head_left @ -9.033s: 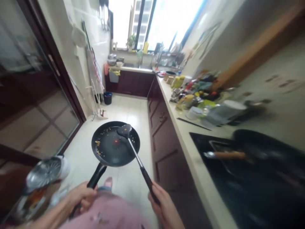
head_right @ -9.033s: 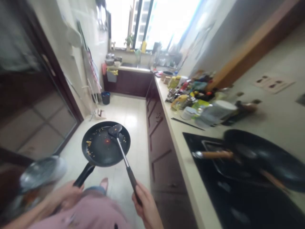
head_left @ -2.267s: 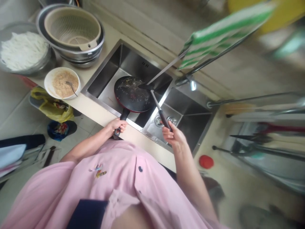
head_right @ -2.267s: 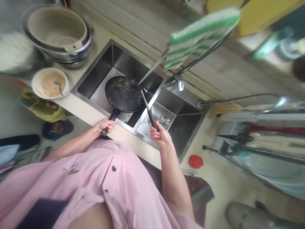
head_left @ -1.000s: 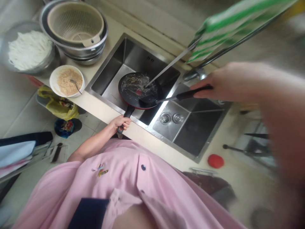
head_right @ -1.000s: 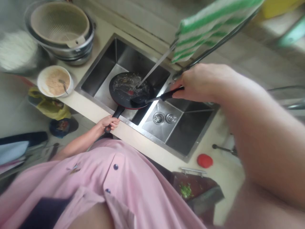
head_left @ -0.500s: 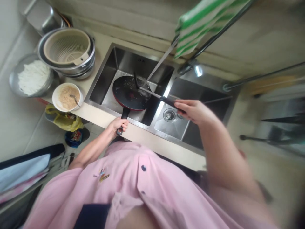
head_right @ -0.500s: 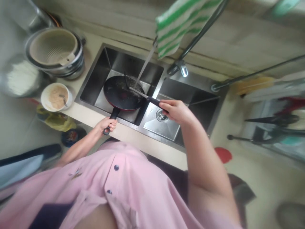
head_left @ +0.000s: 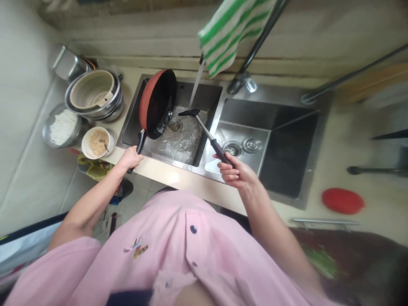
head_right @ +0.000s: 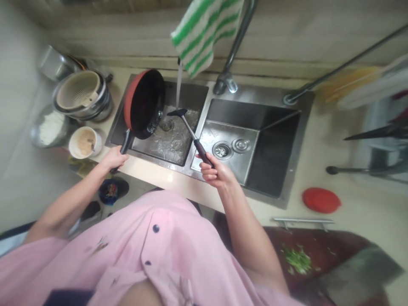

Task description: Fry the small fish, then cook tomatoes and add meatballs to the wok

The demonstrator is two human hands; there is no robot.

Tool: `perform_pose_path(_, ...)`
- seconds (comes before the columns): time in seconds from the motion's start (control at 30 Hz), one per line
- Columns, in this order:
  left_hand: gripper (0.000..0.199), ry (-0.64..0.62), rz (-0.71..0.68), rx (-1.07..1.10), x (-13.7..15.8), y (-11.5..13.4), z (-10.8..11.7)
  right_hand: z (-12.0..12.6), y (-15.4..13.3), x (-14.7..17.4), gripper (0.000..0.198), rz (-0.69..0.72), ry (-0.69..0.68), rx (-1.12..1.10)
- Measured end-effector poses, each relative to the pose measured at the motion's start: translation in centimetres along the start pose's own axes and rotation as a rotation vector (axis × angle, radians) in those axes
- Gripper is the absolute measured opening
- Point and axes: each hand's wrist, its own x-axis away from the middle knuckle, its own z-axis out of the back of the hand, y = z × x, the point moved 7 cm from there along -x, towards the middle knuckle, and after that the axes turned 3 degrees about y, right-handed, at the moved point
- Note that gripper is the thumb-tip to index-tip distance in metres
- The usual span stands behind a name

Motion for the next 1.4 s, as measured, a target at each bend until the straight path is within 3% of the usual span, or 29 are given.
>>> perform_pose_path(0.13,0.028,-0.065,0.09,0.285,1.1,-0.9,-1.0,-0.9,-0.7,-0.1,0.025,0.002,0.025,-0.048)
perform_pose_path(0.3,0.027,-0.318,0.238,0.664,2.7,-2.3,-5.2,-0.9,-2.5,1.7,0.031,0.072,0.168,0.156)
perform_pose_path(0.4,0.026,-0.442,0.251,0.818,3.1,-2.9,-7.9,-0.6,-5.4,4.1,0.034,0.269,0.351,0.577)
perform_pose_path(0.5,0.025,-0.522,0.245,0.867,3.2,-3.5,-10.3,-2.1,-8.9,6.8,0.032,0.375,0.625,1.247)
perform_pose_path(0.57,0.026,-0.57,0.228,0.894,3.2,-3.6,-11.5,-4.4,-10.7,7.7,0.038,0.323,0.729,1.679)
perform_pose_path(0.63,0.029,-0.609,0.207,0.917,3.0,-3.6,-12.5,-6.9,-11.9,8.2,0.044,0.224,0.75,2.004)
perform_pose_path(0.77,0.033,-0.677,0.178,0.952,2.4,-3.5,-14.1,-11.1,-14.0,9.1,0.045,0.022,0.78,2.397)
perform_pose_path(0.93,0.033,-0.745,0.168,1.009,2.0,-3.3,-15.9,-15.5,-13.9,7.5,0.041,0.002,0.647,2.579)
perform_pose_path(1.07,0.032,-0.775,0.187,1.05,2.2,-3.4,-16.5,-18.2,-11.6,1.1,0.046,0.092,0.462,2.499)
perform_pose_path(1.2,0.028,-0.795,0.223,1.075,2.3,-3.4,-16.5,-18.6,-10.8,-4.7,0.044,0.159,0.529,2.405)
perform_pose_path(1.3,0.026,-0.813,0.255,1.094,2.2,-3.1,-16.4,-18.0,-10.5,-5.0,0.039,0.08,0.565,2.41)
perform_pose_path(1.4,0.023,-0.837,0.284,1.11,2.2,-2.8,-16.1,-17.6,-10.5,-2.9,0.035,-0.054,0.525,2.46)
